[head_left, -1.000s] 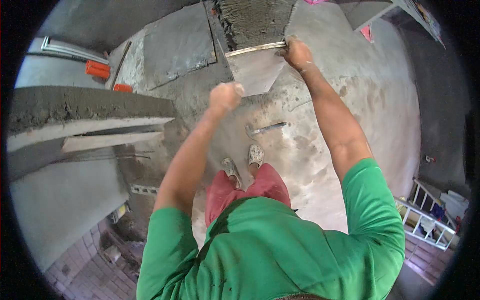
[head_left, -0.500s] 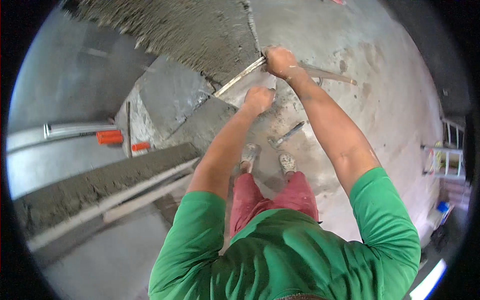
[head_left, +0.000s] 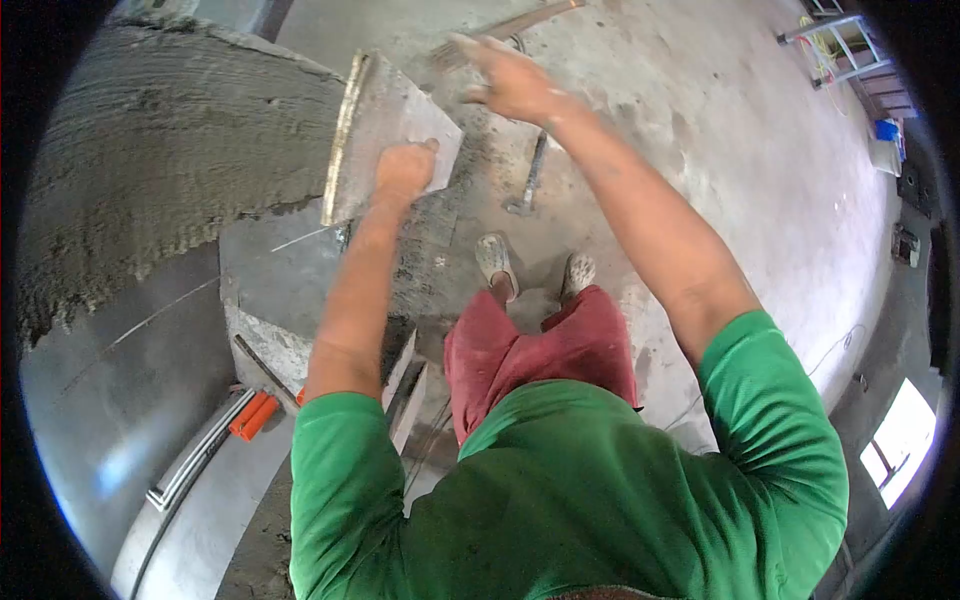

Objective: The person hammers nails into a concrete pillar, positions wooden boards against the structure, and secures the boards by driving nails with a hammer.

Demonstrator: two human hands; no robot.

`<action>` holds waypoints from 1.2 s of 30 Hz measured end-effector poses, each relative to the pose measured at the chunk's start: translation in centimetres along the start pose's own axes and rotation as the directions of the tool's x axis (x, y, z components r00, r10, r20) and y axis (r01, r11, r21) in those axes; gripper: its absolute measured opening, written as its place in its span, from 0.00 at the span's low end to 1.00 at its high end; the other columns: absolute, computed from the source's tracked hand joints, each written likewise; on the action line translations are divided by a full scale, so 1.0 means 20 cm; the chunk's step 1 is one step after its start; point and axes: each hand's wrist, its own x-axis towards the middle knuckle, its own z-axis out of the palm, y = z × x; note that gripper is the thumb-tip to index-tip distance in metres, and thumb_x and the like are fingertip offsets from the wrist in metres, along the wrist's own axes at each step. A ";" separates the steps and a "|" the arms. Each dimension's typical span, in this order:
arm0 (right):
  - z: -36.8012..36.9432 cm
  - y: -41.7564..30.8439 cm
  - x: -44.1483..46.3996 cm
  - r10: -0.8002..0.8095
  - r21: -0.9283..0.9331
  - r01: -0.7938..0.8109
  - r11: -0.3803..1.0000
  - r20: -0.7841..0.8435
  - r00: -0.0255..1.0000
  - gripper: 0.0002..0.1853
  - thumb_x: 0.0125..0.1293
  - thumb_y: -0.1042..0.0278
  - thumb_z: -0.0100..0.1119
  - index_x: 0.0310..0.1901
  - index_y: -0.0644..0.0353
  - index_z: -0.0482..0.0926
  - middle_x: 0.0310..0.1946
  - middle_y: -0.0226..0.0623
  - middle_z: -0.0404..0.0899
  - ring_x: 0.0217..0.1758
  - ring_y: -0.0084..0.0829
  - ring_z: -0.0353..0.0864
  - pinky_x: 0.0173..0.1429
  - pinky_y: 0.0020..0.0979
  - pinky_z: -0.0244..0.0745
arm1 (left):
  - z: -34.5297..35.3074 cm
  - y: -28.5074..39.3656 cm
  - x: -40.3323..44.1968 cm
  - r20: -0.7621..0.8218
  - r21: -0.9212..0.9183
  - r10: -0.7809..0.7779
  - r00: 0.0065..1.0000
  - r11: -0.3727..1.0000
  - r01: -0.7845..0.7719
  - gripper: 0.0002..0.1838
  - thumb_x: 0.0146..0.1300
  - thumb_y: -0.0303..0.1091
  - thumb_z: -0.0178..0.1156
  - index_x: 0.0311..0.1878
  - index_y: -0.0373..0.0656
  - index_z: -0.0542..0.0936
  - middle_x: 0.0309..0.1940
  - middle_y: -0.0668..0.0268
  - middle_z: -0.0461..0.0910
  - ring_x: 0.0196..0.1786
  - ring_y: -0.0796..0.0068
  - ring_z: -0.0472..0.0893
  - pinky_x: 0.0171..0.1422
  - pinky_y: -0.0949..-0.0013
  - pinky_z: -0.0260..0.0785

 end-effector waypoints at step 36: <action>2.70 2.36 -0.99 0.291 -0.478 -0.040 0.878 0.463 0.837 0.19 0.63 0.68 0.57 0.57 0.58 0.80 0.64 0.44 0.74 0.72 0.47 0.68 0.66 0.71 0.59 | 0.88 0.04 0.33 -0.205 0.171 -0.028 0.978 0.983 0.064 0.20 0.54 0.22 0.67 0.53 0.44 0.84 0.23 0.65 0.77 0.22 0.67 0.70 0.27 0.64 0.66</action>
